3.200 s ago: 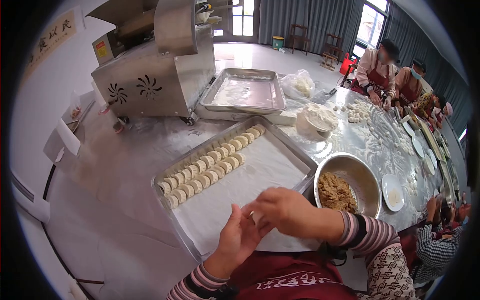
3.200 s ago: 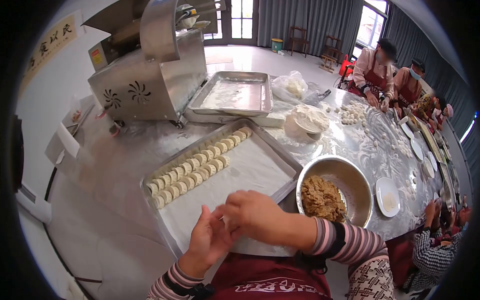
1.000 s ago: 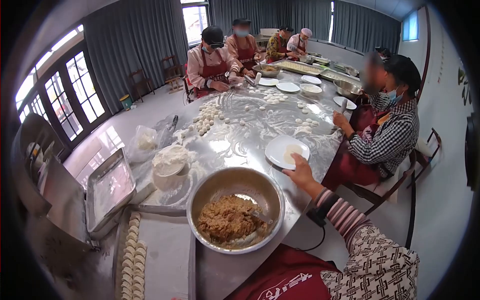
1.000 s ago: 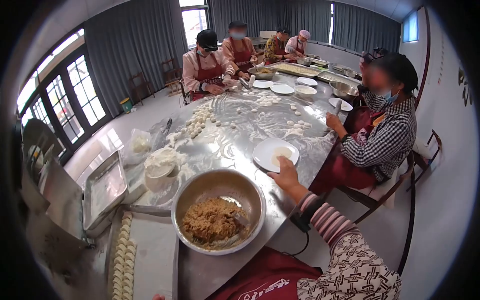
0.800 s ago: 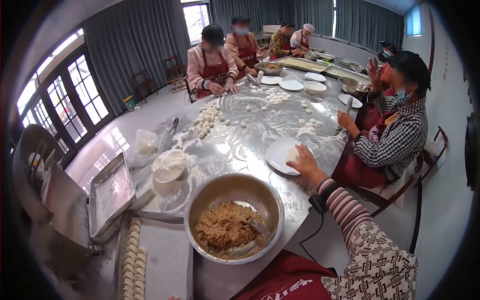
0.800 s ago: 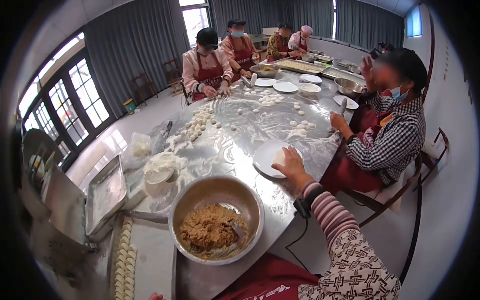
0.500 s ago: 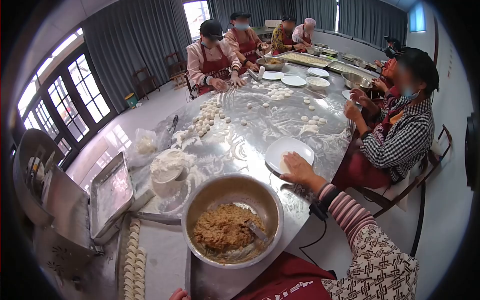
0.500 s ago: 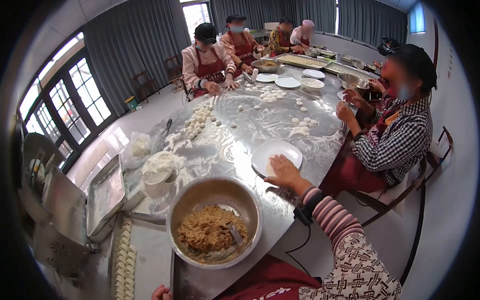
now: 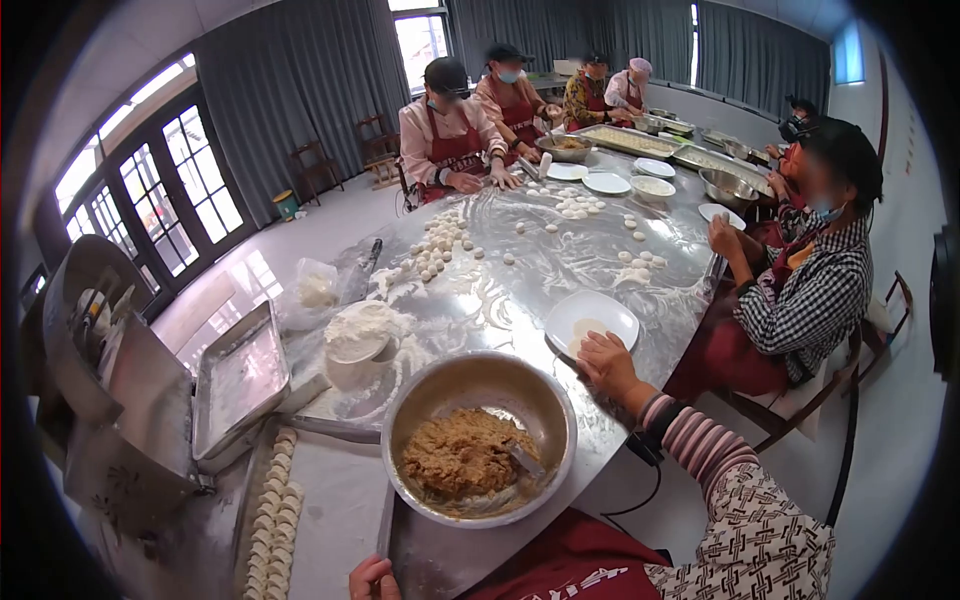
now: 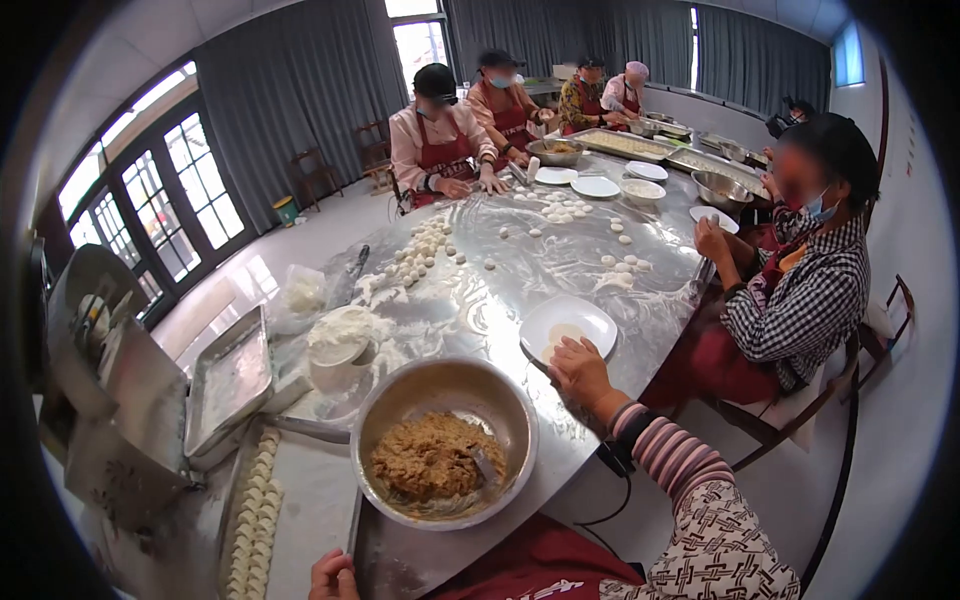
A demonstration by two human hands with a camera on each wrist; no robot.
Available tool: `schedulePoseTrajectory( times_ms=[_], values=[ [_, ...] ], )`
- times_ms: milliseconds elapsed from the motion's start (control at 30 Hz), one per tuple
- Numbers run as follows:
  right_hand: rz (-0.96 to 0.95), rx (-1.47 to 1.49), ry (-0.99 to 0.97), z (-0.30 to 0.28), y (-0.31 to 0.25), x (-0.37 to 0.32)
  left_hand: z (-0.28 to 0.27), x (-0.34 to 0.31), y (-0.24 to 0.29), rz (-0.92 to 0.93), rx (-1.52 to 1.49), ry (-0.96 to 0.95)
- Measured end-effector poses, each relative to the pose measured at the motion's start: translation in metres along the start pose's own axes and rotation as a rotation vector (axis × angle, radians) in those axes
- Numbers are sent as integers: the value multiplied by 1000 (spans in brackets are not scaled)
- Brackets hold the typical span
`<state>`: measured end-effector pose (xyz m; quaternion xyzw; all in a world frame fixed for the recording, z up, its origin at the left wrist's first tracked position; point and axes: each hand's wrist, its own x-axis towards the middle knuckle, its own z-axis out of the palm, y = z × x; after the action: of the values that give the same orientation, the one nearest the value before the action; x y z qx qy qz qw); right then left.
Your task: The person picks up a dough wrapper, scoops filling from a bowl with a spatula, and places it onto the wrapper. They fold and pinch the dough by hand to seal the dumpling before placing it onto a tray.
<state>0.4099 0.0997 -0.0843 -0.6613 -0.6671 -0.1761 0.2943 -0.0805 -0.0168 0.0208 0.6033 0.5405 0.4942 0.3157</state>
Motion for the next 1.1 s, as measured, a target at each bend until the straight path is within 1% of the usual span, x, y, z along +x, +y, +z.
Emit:
schedulePoseTrajectory(
  times_ms=[33,67,100,133,167,200,233,267,300,333,367,400,433,467,533,567,600,633,667,733,800,867,900,933,1000,1033,1067,1100],
  values=[
    [-7,1,6,3,2,0,1,0,2,3,-14,-11],
    [26,30,-15,4,3,1,2,1,3,7,-17,-3],
    [59,58,-35,4,2,3,3,2,3,54,3,-21],
    [52,59,-29,5,4,4,4,4,5,100,23,-39],
    [81,118,71,10,8,4,6,5,11,104,21,-31],
    [110,178,170,16,15,5,10,5,17,80,-47,-44],
    [103,181,174,21,24,7,12,4,21,56,-115,-57],
    [422,410,170,18,27,14,14,4,21,60,-117,-51],
    [743,638,160,16,28,19,16,5,19,15,-185,-106],
    [738,639,163,13,29,23,18,6,18,-30,-254,-163],
    [991,1017,236,-17,5,39,19,7,18,-28,-257,-162],
    [1235,1401,310,-38,-15,54,21,9,20,-203,-419,-233],
    [1289,1456,314,-45,-24,65,23,11,22,-380,-580,-305],
    [1285,1454,317,-50,-36,68,27,13,22,-377,-583,-307],
    [879,1512,116,-61,-60,73,39,21,21,-493,-873,-476],
    [723,1459,37,-64,-74,75,47,25,27,-489,-875,-474],
    [569,1400,-41,-68,-91,77,56,28,35,-540,-959,-519],
    [401,1219,-50,-80,-120,77,64,32,43,-593,-1041,-563],
    [238,1036,-57,-89,-149,75,70,36,47,-592,-1041,-559],
    [-267,903,17,-81,-185,64,81,44,49,-742,-1147,-635],
    [-504,620,-140,-99,-215,48,91,47,39,-742,-1178,-646],
    [-682,533,-84,-85,-237,31,95,46,25,-794,-1399,-560],
    [-767,467,-81,-89,-245,28,95,47,22,-787,-1457,-534],
    [-769,467,-81,-88,-250,25,96,47,16,-786,-1457,-533],
    [-814,504,51,-85,-260,23,96,49,-3,-676,-1252,-433],
    [-824,564,-90,-93,-260,24,93,50,-20,-664,-1250,-421],
    [-721,709,-43,-89,-261,19,93,54,-16,-559,-1171,-408],
    [-500,771,-66,-102,-265,18,90,55,-36,-460,-1166,-475]
  ],
)
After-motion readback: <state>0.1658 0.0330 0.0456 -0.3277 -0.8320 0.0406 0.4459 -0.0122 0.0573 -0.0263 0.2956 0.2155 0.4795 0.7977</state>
